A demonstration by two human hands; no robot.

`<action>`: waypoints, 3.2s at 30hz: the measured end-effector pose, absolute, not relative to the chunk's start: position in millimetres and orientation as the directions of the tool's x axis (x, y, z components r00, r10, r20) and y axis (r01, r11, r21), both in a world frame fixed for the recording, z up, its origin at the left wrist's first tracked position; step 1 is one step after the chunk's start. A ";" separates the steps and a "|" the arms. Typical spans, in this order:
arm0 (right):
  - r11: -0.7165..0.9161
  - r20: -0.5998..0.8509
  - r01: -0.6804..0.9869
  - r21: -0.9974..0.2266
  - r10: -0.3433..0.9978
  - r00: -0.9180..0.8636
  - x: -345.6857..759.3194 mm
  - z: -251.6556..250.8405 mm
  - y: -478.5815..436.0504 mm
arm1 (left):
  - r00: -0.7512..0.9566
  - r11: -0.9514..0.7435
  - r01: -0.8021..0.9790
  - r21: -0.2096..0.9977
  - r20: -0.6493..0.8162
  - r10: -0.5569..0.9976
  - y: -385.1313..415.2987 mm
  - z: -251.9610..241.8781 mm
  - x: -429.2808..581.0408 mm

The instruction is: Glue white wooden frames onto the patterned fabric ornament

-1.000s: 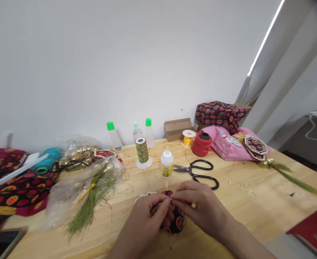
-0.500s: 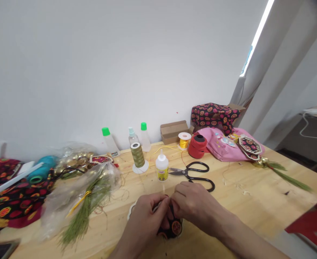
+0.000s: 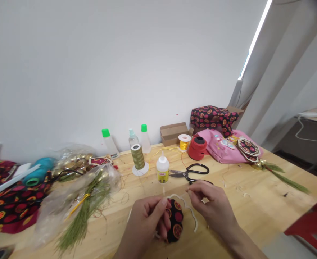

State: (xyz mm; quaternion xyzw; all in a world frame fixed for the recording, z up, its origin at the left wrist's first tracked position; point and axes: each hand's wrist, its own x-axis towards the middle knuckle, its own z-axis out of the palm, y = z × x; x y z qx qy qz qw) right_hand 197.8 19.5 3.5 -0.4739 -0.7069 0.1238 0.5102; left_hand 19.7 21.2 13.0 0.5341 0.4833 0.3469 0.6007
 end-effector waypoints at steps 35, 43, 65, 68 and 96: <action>0.659 0.595 0.566 -0.496 0.732 -0.331 187.0 13.6 23.8 | 0.174 0.165 -0.098 0.981 -0.147 0.974 12.1 12.3 21.0; 0.727 0.499 0.613 -0.309 0.673 -0.546 186.9 19.7 25.0 | 0.384 0.190 0.092 0.977 -0.211 0.899 18.5 11.6 19.9; 0.705 0.625 0.688 -0.172 0.618 -0.477 178.7 1.8 24.7 | 0.389 0.392 -0.028 0.920 -0.351 0.852 18.8 14.7 24.1; 0.704 0.681 0.634 -0.320 0.636 -0.363 178.6 0.9 21.6 | 0.393 0.421 -0.056 0.905 -0.368 0.843 18.2 15.2 25.4; 0.303 0.574 0.953 0.027 0.776 -0.263 326.7 -15.2 27.0 | 0.144 0.305 -0.164 0.938 -0.283 0.948 13.7 14.6 27.8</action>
